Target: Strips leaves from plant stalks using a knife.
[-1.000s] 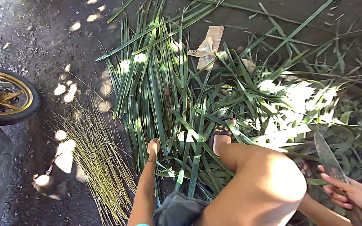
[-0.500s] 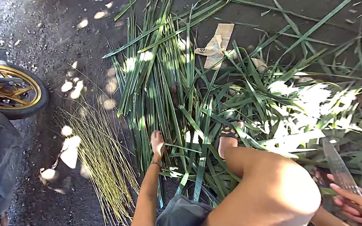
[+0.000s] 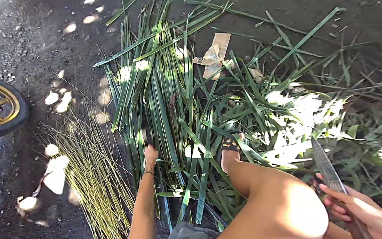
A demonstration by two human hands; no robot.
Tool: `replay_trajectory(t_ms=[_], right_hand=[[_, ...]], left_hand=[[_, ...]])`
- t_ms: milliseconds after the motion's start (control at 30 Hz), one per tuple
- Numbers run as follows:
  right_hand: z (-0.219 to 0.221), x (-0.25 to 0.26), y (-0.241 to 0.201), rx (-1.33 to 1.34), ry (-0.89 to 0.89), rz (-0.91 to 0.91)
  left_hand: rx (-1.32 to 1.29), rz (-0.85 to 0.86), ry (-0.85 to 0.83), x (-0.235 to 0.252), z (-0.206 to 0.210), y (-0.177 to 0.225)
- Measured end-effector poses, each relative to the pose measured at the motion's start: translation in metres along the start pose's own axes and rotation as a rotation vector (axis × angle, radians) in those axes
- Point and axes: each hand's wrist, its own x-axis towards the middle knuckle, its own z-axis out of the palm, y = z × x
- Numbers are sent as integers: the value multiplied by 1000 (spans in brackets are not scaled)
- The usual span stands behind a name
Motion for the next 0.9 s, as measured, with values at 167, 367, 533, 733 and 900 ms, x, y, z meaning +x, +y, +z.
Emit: replay_trajectory(t_ms=[167,367,533,733,900], right_hand=[[6,-14,-11,17,-71,-86],[-2,-29,-20,77,-94,-161],[-14,-44,-21,138,-109,-224],[-24,-69,-26,266,-109,-261],[-22,-81,-36,275,-139,-310]], left_hand=[[-514,-49,65,-23,5,-10],[-1463,-210,-390,-72,-50,-8],[-1382,-201,-535,-137,-86,18],[-963,-32,-374,-233,-93,59],[-1405,-178,-409,-291,-129,97]])
